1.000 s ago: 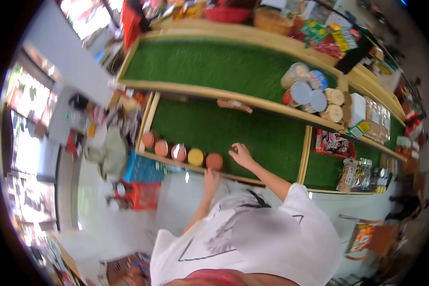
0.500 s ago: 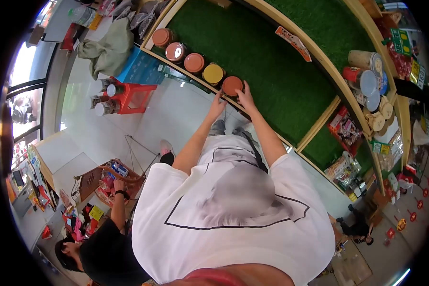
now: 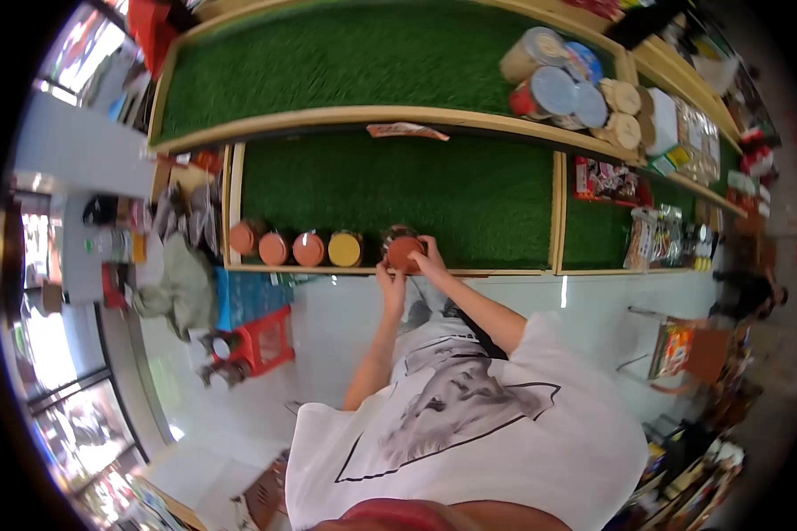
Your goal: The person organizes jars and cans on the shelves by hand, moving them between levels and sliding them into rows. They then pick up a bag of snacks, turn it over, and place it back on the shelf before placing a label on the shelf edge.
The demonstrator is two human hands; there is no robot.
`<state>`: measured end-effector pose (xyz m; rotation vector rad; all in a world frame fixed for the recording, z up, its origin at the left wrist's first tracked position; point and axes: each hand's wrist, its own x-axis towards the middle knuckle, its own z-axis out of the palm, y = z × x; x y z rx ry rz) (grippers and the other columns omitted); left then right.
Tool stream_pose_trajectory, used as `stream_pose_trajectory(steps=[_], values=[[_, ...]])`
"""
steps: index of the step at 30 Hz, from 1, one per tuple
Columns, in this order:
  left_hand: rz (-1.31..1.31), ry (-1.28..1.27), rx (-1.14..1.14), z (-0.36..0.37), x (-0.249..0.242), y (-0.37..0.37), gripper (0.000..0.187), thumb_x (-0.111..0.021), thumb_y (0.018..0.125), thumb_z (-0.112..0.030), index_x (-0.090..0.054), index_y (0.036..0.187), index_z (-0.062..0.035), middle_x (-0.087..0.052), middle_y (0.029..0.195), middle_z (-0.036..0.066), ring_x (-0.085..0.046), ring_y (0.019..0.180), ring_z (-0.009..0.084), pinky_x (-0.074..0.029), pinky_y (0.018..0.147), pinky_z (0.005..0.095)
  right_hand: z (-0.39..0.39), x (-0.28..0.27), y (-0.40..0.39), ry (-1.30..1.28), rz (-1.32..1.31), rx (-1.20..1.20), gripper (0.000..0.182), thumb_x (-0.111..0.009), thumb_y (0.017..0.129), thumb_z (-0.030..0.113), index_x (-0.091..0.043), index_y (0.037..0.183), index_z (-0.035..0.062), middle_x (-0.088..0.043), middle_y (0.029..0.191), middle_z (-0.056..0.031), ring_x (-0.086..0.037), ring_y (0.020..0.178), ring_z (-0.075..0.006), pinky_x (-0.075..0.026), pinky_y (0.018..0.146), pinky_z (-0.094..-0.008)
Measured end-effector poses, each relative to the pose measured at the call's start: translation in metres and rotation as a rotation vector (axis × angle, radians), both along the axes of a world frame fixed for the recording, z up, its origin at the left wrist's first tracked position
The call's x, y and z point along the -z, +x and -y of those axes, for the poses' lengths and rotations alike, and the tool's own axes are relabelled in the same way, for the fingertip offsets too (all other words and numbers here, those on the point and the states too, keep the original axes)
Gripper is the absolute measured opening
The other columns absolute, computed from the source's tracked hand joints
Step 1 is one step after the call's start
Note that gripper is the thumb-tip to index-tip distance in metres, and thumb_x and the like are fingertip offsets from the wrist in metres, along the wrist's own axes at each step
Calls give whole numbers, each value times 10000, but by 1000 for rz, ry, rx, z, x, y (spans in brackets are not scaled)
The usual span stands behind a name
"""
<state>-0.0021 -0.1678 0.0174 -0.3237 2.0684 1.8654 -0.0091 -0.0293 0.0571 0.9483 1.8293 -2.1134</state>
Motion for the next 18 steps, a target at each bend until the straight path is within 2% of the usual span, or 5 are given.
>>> stream_pose_trajectory(steps=[4,7,10,14,18], values=[[-176,35,187,-30,-89,4,592,-667,935,-168,-365,1417,-4,-263,1534,201,-409,1356,334,-442,1079,450,-25,-86,36,-93,-108,256,644,-660,804,101,-375,1381,114,-386,1364,-170,-516,1214,-292,-546,922,-396],[-354,221,283,-57,-146,-2,635,-662,950,-164,-310,1460,-24,-157,1594,189,-345,1419,339,-433,1096,478,-45,-105,53,122,-363,311,655,-653,798,72,-362,1385,85,-373,1377,-155,-469,1267,-265,-463,1028,-378],[-580,290,354,-81,-201,-17,704,-663,938,-107,-256,1510,-56,-82,1637,187,-274,1468,344,-412,1111,474,-52,-175,47,200,-610,369,685,-651,799,67,-328,1403,65,-376,1375,-139,-420,1317,-245,-411,1086,-382],[-808,392,325,-113,-267,-52,710,-634,936,-64,-241,1528,-62,-70,1645,187,-235,1485,341,-396,1118,484,-69,-244,15,73,-898,383,771,-662,808,69,-255,1462,73,-350,1410,-123,-371,1365,-231,-376,1116,-400],[-928,363,347,-146,-323,-119,653,-616,963,-100,-281,1523,-62,-113,1641,184,-237,1487,336,-371,1135,490,-99,-285,-40,27,-1023,367,814,-672,819,71,-236,1506,83,-309,1457,-126,-368,1374,-240,-417,1092,-427]])
